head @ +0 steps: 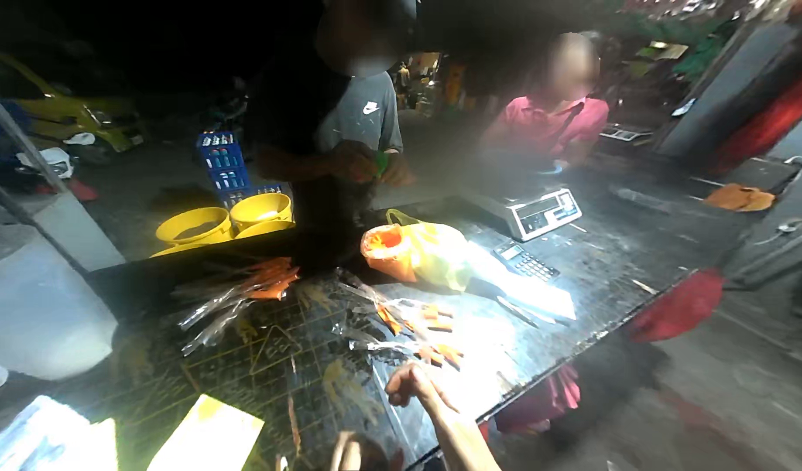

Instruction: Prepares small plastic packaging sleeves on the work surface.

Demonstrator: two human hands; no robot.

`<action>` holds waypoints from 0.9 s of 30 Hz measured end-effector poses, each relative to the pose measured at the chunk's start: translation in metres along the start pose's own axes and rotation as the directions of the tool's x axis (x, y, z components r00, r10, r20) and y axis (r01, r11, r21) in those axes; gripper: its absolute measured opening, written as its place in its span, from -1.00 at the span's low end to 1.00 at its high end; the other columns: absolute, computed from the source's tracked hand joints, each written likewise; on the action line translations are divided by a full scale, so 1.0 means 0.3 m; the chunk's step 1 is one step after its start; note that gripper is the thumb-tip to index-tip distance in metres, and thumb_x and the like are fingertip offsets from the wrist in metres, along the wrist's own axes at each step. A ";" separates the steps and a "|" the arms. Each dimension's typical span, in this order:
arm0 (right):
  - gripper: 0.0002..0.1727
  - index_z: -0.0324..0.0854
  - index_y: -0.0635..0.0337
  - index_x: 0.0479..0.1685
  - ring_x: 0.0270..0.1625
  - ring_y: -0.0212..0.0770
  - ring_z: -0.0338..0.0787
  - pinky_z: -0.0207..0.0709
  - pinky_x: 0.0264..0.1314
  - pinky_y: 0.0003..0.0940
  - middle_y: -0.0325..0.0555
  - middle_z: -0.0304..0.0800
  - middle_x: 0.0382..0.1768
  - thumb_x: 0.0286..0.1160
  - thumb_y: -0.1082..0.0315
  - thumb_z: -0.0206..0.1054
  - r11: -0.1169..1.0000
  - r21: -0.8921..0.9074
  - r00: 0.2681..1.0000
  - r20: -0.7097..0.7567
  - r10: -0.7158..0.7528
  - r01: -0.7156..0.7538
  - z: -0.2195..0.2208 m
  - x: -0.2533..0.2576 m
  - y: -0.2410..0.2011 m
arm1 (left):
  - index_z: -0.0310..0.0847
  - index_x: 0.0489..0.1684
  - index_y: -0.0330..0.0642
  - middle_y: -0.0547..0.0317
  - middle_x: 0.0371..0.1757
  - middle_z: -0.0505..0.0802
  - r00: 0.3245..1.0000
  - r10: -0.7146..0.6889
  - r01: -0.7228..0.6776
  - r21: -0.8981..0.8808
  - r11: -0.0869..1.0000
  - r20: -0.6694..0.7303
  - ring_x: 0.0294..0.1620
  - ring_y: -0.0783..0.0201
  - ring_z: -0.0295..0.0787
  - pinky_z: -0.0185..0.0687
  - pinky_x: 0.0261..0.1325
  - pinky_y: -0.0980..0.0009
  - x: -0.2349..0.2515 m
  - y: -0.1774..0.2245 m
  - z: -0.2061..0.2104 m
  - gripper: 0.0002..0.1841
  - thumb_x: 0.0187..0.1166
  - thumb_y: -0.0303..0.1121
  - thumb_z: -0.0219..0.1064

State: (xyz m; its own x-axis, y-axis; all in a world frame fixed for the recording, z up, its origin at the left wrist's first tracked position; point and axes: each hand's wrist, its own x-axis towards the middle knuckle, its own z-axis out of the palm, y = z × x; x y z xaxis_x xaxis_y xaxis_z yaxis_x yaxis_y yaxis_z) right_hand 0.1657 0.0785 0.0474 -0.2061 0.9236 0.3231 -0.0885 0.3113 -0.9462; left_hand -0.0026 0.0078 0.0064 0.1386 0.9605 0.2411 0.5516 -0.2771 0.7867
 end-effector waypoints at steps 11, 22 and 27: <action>-0.41 0.68 0.33 -0.25 0.54 -0.34 0.45 0.26 0.65 -0.41 0.06 0.60 0.34 0.87 0.01 -0.08 0.966 -0.150 0.952 0.255 -0.169 0.211 -0.075 0.000 -0.078 | 0.69 0.20 -0.53 -0.23 0.15 0.83 0.973 0.212 -0.230 -0.304 0.925 -0.092 0.27 0.17 0.73 0.52 0.48 0.29 0.199 0.134 0.010 -0.60 0.54 -0.36 0.40; -0.62 0.68 0.00 -0.25 0.11 -0.64 0.55 0.34 0.34 -0.70 -0.39 0.63 -0.15 0.78 -0.01 0.10 0.828 -0.198 0.848 0.211 -0.487 0.525 -0.227 -0.022 -0.164 | 0.84 -0.34 -0.36 0.20 -0.24 0.89 0.902 0.420 -0.302 -0.553 0.776 0.097 0.08 0.53 0.71 0.49 0.29 0.63 0.227 0.106 -0.037 -0.88 0.48 -0.48 0.44; -0.75 0.80 -0.20 -0.30 -0.08 -0.63 0.68 0.52 0.21 -0.59 -0.61 0.73 -0.30 0.65 0.02 0.27 0.790 0.266 0.815 0.026 -0.579 0.553 -0.267 0.033 -0.030 | 0.84 -0.31 -0.41 0.12 -0.30 0.90 0.815 0.571 -0.412 -0.599 0.687 0.095 0.01 0.45 0.67 0.38 0.27 0.56 0.201 0.219 -0.075 -0.83 0.55 -0.44 0.43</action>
State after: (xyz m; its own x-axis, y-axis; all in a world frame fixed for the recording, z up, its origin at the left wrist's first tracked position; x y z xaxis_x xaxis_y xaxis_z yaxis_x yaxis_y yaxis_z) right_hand 0.2426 0.1027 0.0578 -0.1421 0.5664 0.8118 -0.4433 0.6969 -0.5638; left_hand 0.0233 0.0471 0.0854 0.5059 0.6272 0.5921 -0.1709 -0.6000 0.7815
